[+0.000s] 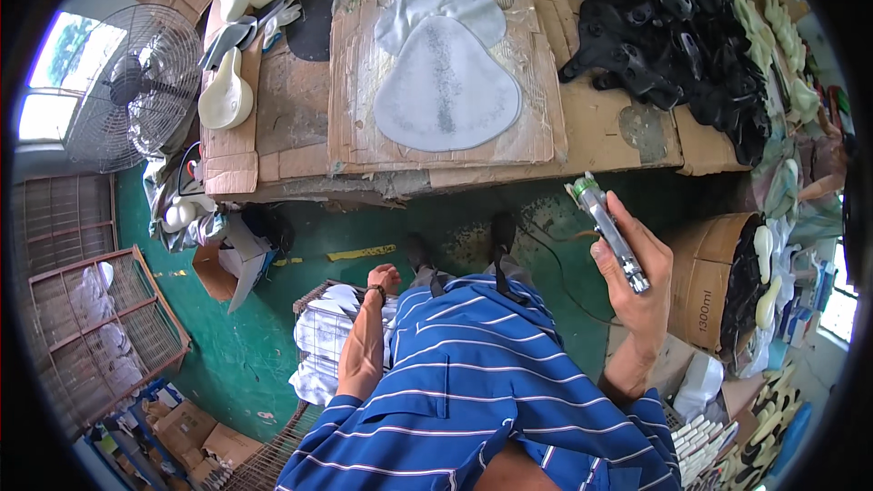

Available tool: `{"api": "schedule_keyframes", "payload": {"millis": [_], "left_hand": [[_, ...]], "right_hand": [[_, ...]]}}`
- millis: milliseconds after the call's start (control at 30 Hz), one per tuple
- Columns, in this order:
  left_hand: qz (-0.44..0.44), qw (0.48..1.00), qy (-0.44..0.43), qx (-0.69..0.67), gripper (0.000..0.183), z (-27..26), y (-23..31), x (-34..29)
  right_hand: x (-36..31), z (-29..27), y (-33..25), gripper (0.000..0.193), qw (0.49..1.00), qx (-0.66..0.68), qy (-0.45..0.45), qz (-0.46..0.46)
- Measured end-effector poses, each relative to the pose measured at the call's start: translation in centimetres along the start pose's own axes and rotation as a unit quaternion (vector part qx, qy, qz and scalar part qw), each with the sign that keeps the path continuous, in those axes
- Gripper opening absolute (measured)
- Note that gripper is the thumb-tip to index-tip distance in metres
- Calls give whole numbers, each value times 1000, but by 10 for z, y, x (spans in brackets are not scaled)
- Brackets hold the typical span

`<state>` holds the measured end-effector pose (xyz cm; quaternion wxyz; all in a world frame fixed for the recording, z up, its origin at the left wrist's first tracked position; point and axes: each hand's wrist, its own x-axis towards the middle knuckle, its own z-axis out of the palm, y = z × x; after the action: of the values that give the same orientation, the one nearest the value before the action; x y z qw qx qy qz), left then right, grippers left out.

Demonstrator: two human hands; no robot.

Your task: Applying spray adhesive to foam pads and assembling components on a workbench.

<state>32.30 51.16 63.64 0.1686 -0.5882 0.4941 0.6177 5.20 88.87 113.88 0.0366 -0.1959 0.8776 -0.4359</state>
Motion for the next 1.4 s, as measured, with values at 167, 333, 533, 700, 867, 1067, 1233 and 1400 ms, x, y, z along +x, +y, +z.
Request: {"api": "schedule_keyframes", "payload": {"millis": [167, 333, 533, 700, 867, 1067, 1233, 1400], "left_hand": [[0, 998, -18, 57, 38, 5, 24, 4], [18, 998, -20, 57, 37, 14, 42, -1], [89, 994, -28, 62, 39, 30, 78, -15], [218, 973, -69, -9, 38, 58, 143, -17], [344, 937, -53, -1, 37, 91, 225, -3], [395, 917, 23, -43, 41, 122, 275, 13], [402, 912, 80, 14, 42, 125, 278, 32], [390, 917, 81, 20, 43, 123, 272, 47]], "right_hand": [[-9, -3, -8, 57, 999, 30, -20, -7], [-22, -13, -10, 61, 998, 37, -56, 15], [-36, -21, -8, 66, 993, 17, -115, 33], [-46, -24, -3, 59, 998, 27, -43, 32], [-50, -30, -3, 60, 996, 7, -74, 43], [-45, -28, -8, 62, 998, 57, -25, 14], [-40, -23, -6, 66, 997, 48, -49, 38], [-41, -24, -2, 70, 998, 37, -42, 38]]}}
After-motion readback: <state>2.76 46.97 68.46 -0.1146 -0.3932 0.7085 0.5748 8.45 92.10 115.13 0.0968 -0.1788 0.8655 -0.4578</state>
